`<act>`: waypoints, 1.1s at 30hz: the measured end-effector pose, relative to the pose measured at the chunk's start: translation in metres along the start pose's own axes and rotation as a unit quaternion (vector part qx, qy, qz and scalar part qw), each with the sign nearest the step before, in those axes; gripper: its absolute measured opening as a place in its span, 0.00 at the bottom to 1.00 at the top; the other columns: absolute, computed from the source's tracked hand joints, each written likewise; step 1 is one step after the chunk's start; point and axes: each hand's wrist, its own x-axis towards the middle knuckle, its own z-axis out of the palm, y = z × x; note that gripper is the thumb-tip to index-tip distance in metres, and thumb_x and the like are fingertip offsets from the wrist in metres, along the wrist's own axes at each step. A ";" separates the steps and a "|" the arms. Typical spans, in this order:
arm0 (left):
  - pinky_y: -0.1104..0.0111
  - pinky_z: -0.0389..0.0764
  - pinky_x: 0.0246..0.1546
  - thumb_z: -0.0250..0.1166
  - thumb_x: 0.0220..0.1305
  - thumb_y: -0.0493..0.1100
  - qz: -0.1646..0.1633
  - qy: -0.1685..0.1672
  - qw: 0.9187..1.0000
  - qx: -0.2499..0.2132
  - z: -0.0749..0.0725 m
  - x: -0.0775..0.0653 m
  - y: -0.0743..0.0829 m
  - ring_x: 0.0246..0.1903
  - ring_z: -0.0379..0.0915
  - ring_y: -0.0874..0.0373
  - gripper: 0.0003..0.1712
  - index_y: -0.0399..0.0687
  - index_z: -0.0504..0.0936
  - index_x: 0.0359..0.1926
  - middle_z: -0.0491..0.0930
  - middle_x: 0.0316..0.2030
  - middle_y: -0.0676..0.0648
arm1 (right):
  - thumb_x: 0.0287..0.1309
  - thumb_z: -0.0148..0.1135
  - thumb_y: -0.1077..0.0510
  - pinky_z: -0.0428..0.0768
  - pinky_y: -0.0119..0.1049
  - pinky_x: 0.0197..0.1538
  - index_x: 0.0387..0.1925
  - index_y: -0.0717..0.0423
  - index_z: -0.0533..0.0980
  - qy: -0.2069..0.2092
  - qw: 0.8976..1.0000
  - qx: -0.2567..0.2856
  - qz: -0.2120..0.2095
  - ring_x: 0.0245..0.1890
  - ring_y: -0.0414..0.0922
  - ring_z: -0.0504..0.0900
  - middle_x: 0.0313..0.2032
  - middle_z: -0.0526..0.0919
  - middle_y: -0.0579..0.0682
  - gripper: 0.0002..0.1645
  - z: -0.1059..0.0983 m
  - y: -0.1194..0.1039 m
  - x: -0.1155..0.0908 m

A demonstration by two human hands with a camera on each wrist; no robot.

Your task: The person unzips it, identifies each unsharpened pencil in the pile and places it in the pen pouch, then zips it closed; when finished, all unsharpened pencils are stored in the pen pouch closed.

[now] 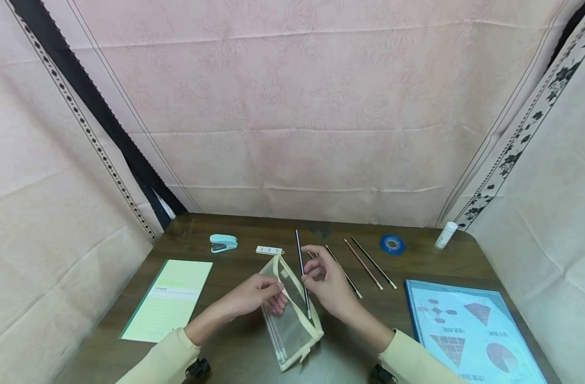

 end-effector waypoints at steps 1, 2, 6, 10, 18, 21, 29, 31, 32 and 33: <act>0.57 0.86 0.38 0.51 0.74 0.46 0.000 0.000 1.000 0.001 0.000 0.000 0.000 0.33 0.85 0.51 0.19 0.38 0.83 0.37 0.86 0.33 0.41 | 0.55 0.60 0.72 0.85 0.46 0.30 0.63 0.52 0.65 -0.003 1.000 -0.001 0.005 0.34 0.58 0.81 0.40 0.77 0.66 0.34 0.001 0.003 0.000; 0.58 0.86 0.38 0.51 0.74 0.46 -0.001 0.000 1.000 0.003 -0.001 0.000 0.000 0.33 0.85 0.51 0.19 0.38 0.83 0.37 0.86 0.33 0.41 | 0.55 0.60 0.72 0.85 0.47 0.31 0.63 0.51 0.65 -0.006 1.000 -0.003 0.010 0.34 0.57 0.81 0.40 0.78 0.66 0.34 0.002 0.007 0.001; 0.58 0.87 0.38 0.51 0.74 0.46 -0.002 0.001 1.000 0.006 -0.001 0.001 0.000 0.33 0.85 0.51 0.19 0.40 0.83 0.37 0.86 0.32 0.43 | 0.55 0.62 0.70 0.84 0.48 0.31 0.62 0.46 0.66 -0.011 0.999 -0.015 0.031 0.33 0.51 0.81 0.40 0.78 0.62 0.35 0.006 0.024 0.001; 0.57 0.86 0.38 0.51 0.73 0.47 -0.001 0.002 1.000 0.004 0.000 0.001 0.001 0.33 0.85 0.50 0.19 0.40 0.83 0.37 0.86 0.33 0.42 | 0.53 0.63 0.70 0.84 0.44 0.30 0.60 0.44 0.67 -0.015 0.999 -0.024 0.044 0.31 0.46 0.81 0.38 0.79 0.59 0.35 0.010 0.034 -0.001; 0.54 0.86 0.39 0.51 0.73 0.46 0.004 0.001 1.000 0.004 0.000 0.000 0.003 0.34 0.85 0.47 0.19 0.37 0.83 0.37 0.85 0.34 0.38 | 0.54 0.63 0.67 0.83 0.37 0.29 0.59 0.43 0.69 -0.044 0.995 -0.050 0.068 0.32 0.45 0.81 0.37 0.80 0.54 0.32 0.015 0.041 -0.004; 0.55 0.86 0.39 0.52 0.73 0.47 0.004 0.003 1.000 0.013 0.000 -0.001 0.003 0.34 0.85 0.48 0.18 0.39 0.83 0.37 0.85 0.34 0.40 | 0.53 0.63 0.67 0.81 0.34 0.29 0.58 0.44 0.69 -0.055 0.993 -0.076 0.071 0.31 0.45 0.80 0.36 0.81 0.52 0.31 0.016 0.041 -0.004; 0.56 0.86 0.39 0.52 0.73 0.47 0.003 0.007 1.000 0.024 0.001 0.001 0.003 0.33 0.85 0.51 0.17 0.42 0.83 0.36 0.86 0.32 0.43 | 0.54 0.62 0.67 0.79 0.36 0.25 0.57 0.45 0.70 -0.088 0.986 -0.103 0.097 0.28 0.42 0.78 0.36 0.81 0.52 0.29 0.015 0.042 -0.002; 0.56 0.86 0.38 0.52 0.73 0.46 0.004 0.007 1.000 0.021 0.001 0.001 0.002 0.33 0.85 0.50 0.17 0.42 0.83 0.36 0.86 0.32 0.43 | 0.54 0.62 0.67 0.80 0.37 0.24 0.57 0.46 0.70 -0.093 0.985 -0.101 0.101 0.27 0.43 0.78 0.36 0.81 0.53 0.29 0.016 0.043 -0.002; 0.55 0.86 0.38 0.52 0.73 0.47 0.003 0.007 1.000 0.020 0.001 0.001 0.002 0.33 0.85 0.50 0.17 0.41 0.83 0.36 0.86 0.32 0.43 | 0.54 0.62 0.67 0.80 0.37 0.24 0.57 0.46 0.70 -0.094 0.985 -0.099 0.102 0.27 0.43 0.78 0.36 0.81 0.53 0.29 0.016 0.042 -0.002; 0.55 0.86 0.38 0.52 0.73 0.46 0.003 0.007 1.000 0.019 0.001 0.001 0.003 0.33 0.85 0.50 0.17 0.41 0.83 0.36 0.86 0.32 0.43 | 0.54 0.62 0.67 0.80 0.37 0.24 0.57 0.47 0.70 -0.095 0.985 -0.099 0.103 0.27 0.43 0.78 0.36 0.81 0.54 0.29 0.016 0.042 -0.002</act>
